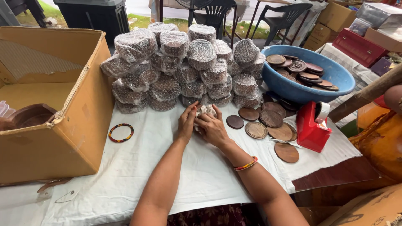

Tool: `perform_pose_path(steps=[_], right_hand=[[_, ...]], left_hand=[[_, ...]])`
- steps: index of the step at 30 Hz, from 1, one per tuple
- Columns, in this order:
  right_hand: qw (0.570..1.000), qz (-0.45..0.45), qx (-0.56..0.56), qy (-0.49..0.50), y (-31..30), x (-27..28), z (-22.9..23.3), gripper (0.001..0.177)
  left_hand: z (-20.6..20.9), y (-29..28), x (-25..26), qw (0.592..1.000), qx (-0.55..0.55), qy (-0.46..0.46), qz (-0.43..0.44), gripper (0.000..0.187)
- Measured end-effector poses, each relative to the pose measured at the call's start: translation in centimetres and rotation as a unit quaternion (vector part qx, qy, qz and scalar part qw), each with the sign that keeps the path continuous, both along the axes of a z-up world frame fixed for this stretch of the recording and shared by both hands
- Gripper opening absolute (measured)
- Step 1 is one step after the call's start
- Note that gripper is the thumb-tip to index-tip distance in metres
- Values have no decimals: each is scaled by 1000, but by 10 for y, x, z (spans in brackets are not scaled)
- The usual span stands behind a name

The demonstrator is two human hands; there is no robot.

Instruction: The person is polishing a round wooden coaster using a white cloth. They hold the coaster in one hand and rub it with the cloth in the other, turning it over to clean both sides. The workspace includes a stack of wrapped items and a blue bowl filled with similar wooden pieces.

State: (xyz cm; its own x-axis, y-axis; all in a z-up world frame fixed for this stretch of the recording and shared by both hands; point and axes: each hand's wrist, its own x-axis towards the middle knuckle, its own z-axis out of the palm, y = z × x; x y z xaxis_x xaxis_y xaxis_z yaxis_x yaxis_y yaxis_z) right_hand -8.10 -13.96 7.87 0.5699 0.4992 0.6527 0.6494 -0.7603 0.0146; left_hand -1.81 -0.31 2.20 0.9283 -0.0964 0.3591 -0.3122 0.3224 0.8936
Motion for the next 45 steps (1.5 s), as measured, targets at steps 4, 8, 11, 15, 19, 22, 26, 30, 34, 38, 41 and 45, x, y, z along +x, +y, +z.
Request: perform_pose_path(steps=[4, 8, 11, 15, 19, 22, 26, 30, 34, 38, 41, 45], right_hand=[[998, -37, 19, -55, -10, 18, -17, 32], [991, -104, 46, -65, -14, 22, -31, 33], [984, -166, 15, -60, -1, 12, -16, 24], [971, -228, -36, -69, 10, 4, -3, 12], [981, -190, -25, -25, -3, 10, -13, 17], [990, -130, 43, 44, -10, 10, -12, 25], [980, -126, 139, 59, -10, 11, -19, 30], [993, -35, 113, 21, -10, 9, -15, 48], [995, 19, 78, 54, -22, 17, -24, 38], [999, -7, 12, 38, -15, 15, -25, 34], [997, -72, -3, 2, -10, 6, -8, 41], [985, -162, -19, -47, -16, 14, -14, 40]], left_hand=[[13, -3, -8, 995, 85, -10, 44, 48], [16, -7, -15, 993, 90, -47, 57, 45], [12, -8, -14, 989, 95, -78, 82, 44], [10, -7, -15, 984, 104, -99, 107, 47], [11, -6, -17, 982, 119, -108, 103, 54], [6, -8, -12, 988, 99, -93, 77, 74], [-1, -5, -7, 995, 77, -20, 53, 83], [-3, 1, -4, 999, 29, 28, -2, 84], [-6, 3, -2, 997, 26, 76, -6, 83], [-16, 5, 12, 988, -37, 151, -15, 85], [-12, 3, 8, 992, -26, 120, -33, 89], [-4, -1, 1, 996, -12, 90, -27, 97]])
